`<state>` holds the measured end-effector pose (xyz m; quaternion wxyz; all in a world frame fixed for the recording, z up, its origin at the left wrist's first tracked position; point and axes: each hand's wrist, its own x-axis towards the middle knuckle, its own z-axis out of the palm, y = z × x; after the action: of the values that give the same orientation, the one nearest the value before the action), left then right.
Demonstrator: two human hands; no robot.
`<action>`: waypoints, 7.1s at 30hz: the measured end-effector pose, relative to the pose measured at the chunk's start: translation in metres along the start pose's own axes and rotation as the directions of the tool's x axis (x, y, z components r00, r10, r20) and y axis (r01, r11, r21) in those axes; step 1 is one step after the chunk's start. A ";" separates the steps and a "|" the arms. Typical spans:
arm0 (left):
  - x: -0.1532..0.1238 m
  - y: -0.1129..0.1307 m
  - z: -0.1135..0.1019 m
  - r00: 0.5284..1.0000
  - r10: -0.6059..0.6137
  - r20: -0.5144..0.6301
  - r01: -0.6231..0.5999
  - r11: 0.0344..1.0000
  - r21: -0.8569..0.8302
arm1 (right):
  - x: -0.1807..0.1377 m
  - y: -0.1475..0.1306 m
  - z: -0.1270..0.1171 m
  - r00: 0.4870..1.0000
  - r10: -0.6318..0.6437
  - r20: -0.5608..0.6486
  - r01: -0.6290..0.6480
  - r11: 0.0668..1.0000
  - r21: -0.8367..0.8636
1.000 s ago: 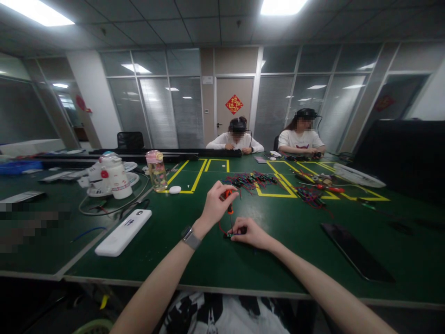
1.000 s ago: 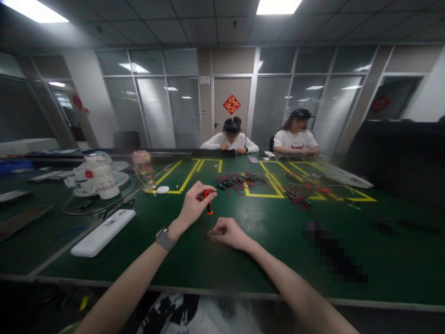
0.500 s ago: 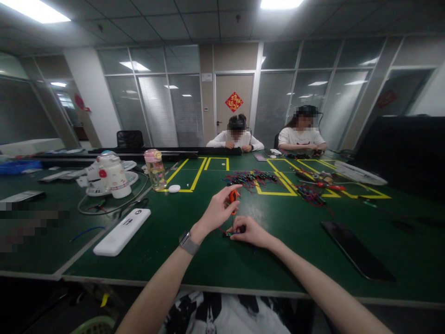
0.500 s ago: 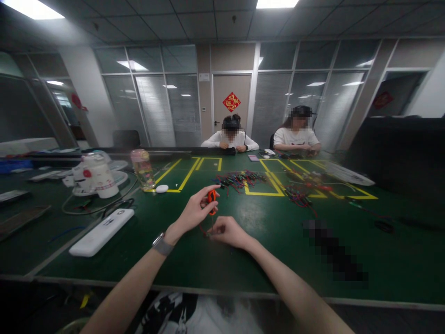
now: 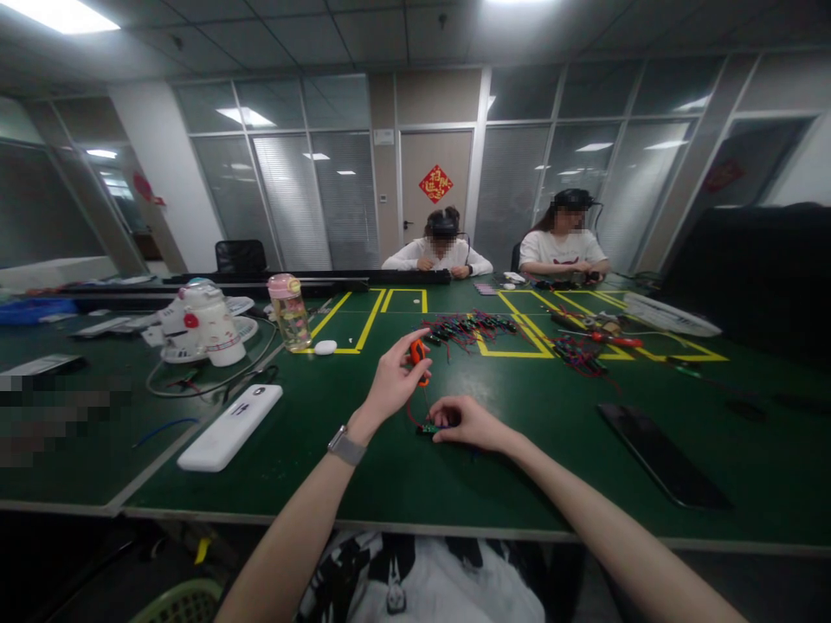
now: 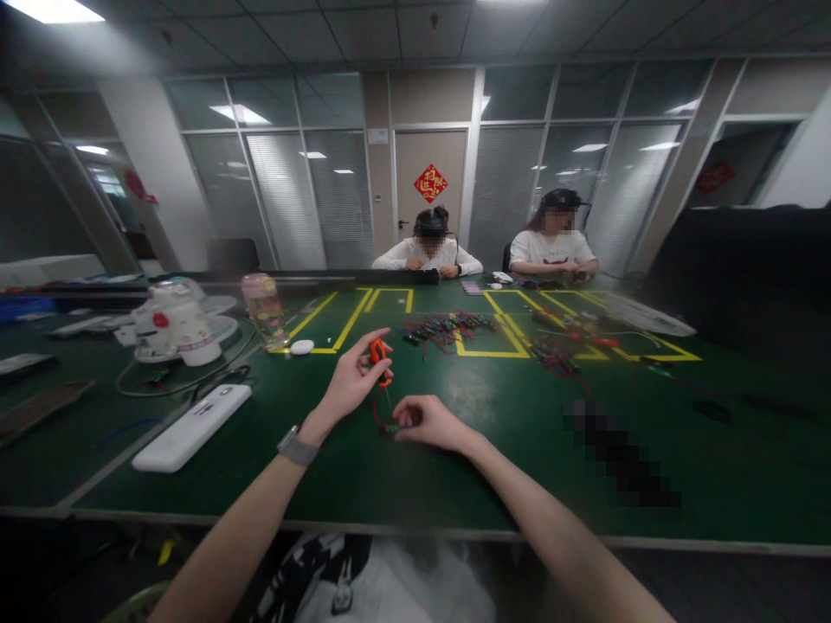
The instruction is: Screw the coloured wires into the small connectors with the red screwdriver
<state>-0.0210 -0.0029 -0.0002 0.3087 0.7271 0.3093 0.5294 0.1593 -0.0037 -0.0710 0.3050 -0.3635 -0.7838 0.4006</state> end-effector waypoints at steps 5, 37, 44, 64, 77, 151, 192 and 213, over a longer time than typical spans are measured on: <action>0.000 0.001 0.000 1.000 0.013 -0.005 -0.013 1.000 0.002 | -0.003 -0.002 -0.004 0.999 -0.032 0.024 0.031 0.999 0.023; -0.002 0.003 0.005 0.999 0.032 0.034 -0.032 0.999 0.010 | -0.005 -0.007 -0.005 0.997 -0.071 0.025 0.072 0.996 -0.048; -0.003 0.002 0.006 0.999 0.038 0.033 -0.039 0.999 0.028 | -0.004 -0.006 -0.003 0.998 -0.067 0.004 0.067 0.996 -0.056; -0.002 0.002 0.002 0.999 0.051 0.005 -0.051 0.997 0.051 | -0.008 -0.014 0.000 0.972 -0.231 -0.039 0.216 0.948 -0.235; -0.003 0.004 0.004 0.996 0.090 0.003 -0.090 0.994 0.059 | -0.009 -0.014 -0.002 0.986 -0.163 -0.035 0.153 0.967 -0.202; -0.002 0.018 0.012 0.991 0.050 0.127 -0.037 0.994 -0.098 | 0.001 0.004 0.007 0.980 -0.139 -0.143 0.102 0.965 -0.243; -0.002 0.005 0.011 0.991 0.109 -0.082 -0.114 0.992 -0.058 | 0.001 0.003 0.008 0.985 -0.143 -0.099 0.112 0.958 -0.263; -0.007 0.005 0.012 0.996 0.084 -0.024 -0.086 0.993 -0.079 | 0.001 -0.002 -0.003 0.992 -0.126 -0.009 0.121 0.968 -0.220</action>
<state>-0.0108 -0.0121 -0.0034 0.3117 0.7212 0.2596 0.5615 0.1610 -0.0023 -0.0678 0.2962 -0.3501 -0.8408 0.2877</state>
